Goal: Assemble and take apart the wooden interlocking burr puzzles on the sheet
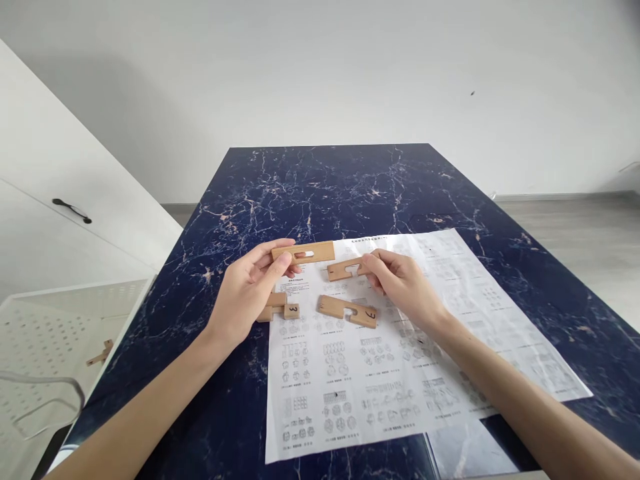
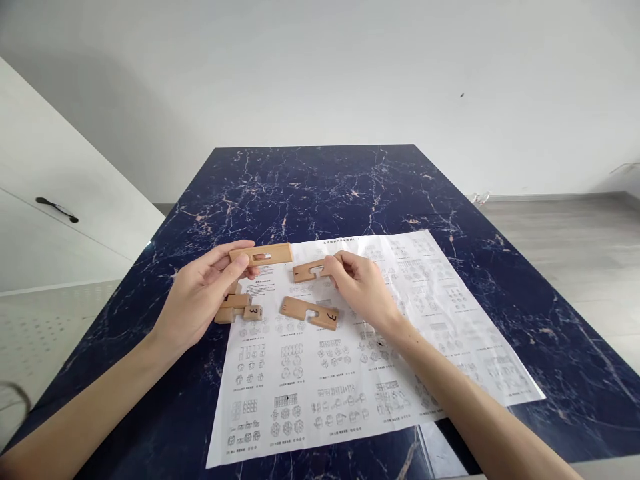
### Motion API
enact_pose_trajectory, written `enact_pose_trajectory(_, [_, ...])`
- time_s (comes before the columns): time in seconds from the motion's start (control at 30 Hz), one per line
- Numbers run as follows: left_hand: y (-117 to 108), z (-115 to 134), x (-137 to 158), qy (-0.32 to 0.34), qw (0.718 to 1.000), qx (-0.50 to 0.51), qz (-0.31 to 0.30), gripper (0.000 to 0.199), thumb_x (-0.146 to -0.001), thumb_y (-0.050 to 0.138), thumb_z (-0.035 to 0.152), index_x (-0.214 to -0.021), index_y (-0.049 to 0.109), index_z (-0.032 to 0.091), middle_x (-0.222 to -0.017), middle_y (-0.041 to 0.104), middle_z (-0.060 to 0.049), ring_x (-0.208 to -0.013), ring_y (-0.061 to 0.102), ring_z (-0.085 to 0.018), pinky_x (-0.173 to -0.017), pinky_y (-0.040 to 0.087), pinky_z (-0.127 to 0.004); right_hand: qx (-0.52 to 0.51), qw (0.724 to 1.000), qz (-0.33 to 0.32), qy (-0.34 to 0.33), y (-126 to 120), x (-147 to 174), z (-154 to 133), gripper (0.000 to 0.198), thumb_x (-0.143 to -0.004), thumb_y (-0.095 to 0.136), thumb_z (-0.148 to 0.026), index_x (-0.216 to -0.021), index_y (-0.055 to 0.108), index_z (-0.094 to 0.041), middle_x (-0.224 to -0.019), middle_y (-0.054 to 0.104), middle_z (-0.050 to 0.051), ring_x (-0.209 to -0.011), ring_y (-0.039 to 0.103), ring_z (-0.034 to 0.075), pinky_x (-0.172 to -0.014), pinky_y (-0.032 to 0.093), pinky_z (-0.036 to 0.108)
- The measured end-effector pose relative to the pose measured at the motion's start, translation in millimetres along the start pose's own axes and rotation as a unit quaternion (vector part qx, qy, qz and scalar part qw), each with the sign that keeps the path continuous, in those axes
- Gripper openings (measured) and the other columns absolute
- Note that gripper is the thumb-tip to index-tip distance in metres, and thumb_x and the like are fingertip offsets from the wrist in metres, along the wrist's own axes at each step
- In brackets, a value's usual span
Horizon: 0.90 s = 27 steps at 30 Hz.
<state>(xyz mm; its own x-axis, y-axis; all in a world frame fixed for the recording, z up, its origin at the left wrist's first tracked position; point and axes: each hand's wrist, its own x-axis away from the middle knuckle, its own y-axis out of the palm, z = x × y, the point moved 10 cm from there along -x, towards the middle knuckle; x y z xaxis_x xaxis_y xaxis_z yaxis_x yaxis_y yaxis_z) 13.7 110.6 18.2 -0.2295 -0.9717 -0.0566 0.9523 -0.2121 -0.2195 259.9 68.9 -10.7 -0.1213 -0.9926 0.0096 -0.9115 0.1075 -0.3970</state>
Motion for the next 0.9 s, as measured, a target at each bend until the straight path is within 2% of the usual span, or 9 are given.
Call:
enact_pose_trajectory(0.1, [-0.8,-2.5,-1.3,-0.002,1.0,-0.003,0.002,0.038,-0.097,0.076,0.053,-0.121,0.077,0.023,-0.1,0.082,-0.006,-0.1,0.079,-0.026,-0.098,0.065,-0.041,0.048,0.999,0.004,-0.019,0.9,0.4,-1.5,0.04,-0.103,0.055,-0.044,-0.069,0.053,-0.024,-0.06,0.049,-0.003,-0.053,0.039,0.014,-0.051,0.031,0.031])
enact_pose_trajectory(0.23, [1.5,-8.0,-2.1,-0.023,0.999,0.042,-0.001,0.038,-0.096,0.079,0.053,-0.117,0.075,0.021,-0.106,0.083,-0.008,-0.097,0.081,-0.025,-0.096,0.067,-0.041,0.128,0.99,0.013,-0.066,5.2,3.8,-6.8,0.026,-0.104,0.056,-0.04,-0.087,0.066,-0.023,-0.066,0.059,-0.001,-0.057,0.049,0.016,-0.056,0.038,0.032])
enact_pose_trajectory(0.33, [5.4,-9.9,-2.0,-0.037,0.995,0.088,-0.011,0.038,-0.095,0.08,0.052,-0.114,0.072,0.02,-0.1,0.084,-0.008,-0.093,0.083,-0.025,-0.097,0.068,-0.043,0.189,0.974,0.041,-0.115,4.6,7.3,-14.8,0.022,-0.105,0.057,-0.036,-0.093,0.068,-0.022,-0.084,0.069,0.005,-0.067,0.059,0.019,-0.062,0.043,0.035])
enact_pose_trajectory(0.4, [6.7,-11.1,-1.8,-0.049,0.994,0.097,-0.014,0.038,-0.096,0.08,0.051,-0.115,0.072,0.019,-0.101,0.084,-0.009,-0.094,0.083,-0.026,-0.098,0.068,-0.045,0.214,0.962,0.068,-0.155,2.2,10.6,-22.9,0.018,-0.104,0.058,-0.034,-0.096,0.068,-0.021,-0.101,0.071,0.009,-0.077,0.063,0.021,-0.066,0.047,0.036])
enact_pose_trajectory(0.47, [6.9,-11.9,-1.7,-0.056,0.994,0.095,-0.014,0.039,-0.096,0.079,0.05,-0.12,0.073,0.019,-0.107,0.084,-0.01,-0.097,0.083,-0.027,-0.099,0.069,-0.046,0.208,0.956,0.065,-0.197,4.4,14.6,-31.3,0.014,-0.104,0.059,-0.032,-0.1,0.067,-0.022,-0.109,0.07,0.011,-0.083,0.066,0.022,-0.07,0.05,0.038])
enact_pose_trajectory(0.57, [7.1,-12.1,-2.1,-0.058,0.994,0.092,-0.014,0.042,-0.098,0.076,0.05,-0.127,0.074,0.02,-0.116,0.083,-0.012,-0.102,0.083,-0.028,-0.101,0.068,-0.047,0.168,0.952,-0.007,-0.257,19.4,22.6,-42.9,0.011,-0.105,0.06,-0.031,-0.101,0.066,-0.023,-0.103,0.071,0.009,-0.088,0.067,0.023,-0.077,0.054,0.039])
enact_pose_trajectory(0.67, [6.9,-12.8,-2.7,-0.056,0.994,0.09,-0.014,0.042,-0.1,0.073,0.051,-0.127,0.075,0.02,-0.12,0.082,-0.012,-0.104,0.083,-0.028,-0.102,0.068,-0.047,0.167,0.938,-0.061,-0.298,32.9,31.4,-51.0,0.016,-0.106,0.063,-0.038,-0.099,0.067,-0.024,-0.101,0.073,0.008,-0.088,0.067,0.024,-0.076,0.055,0.04])
enact_pose_trajectory(0.77, [6.4,-11.1,-3.0,-0.045,0.995,0.084,-0.014,0.041,-0.1,0.072,0.053,-0.126,0.075,0.021,-0.121,0.082,-0.011,-0.102,0.083,-0.027,-0.101,0.068,-0.045,0.178,0.933,-0.069,-0.304,35.6,33.3,-52.4,0.022,-0.107,0.063,-0.044,-0.098,0.067,-0.024,-0.099,0.074,0.009,-0.083,0.067,0.023,-0.073,0.054,0.04])
enact_pose_trajectory(0.9, [4.3,-3.1,-1.0,-0.022,0.999,0.022,-0.009,0.042,-0.101,0.07,0.055,-0.127,0.075,0.022,-0.124,0.081,-0.01,-0.097,0.082,-0.025,-0.091,0.068,-0.039,0.193,0.933,-0.056,-0.299,32.6,31.7,-51.6,0.019,-0.105,0.063,-0.041,-0.097,0.065,-0.024,-0.09,0.071,0.007,-0.078,0.064,0.022,-0.07,0.051,0.039])
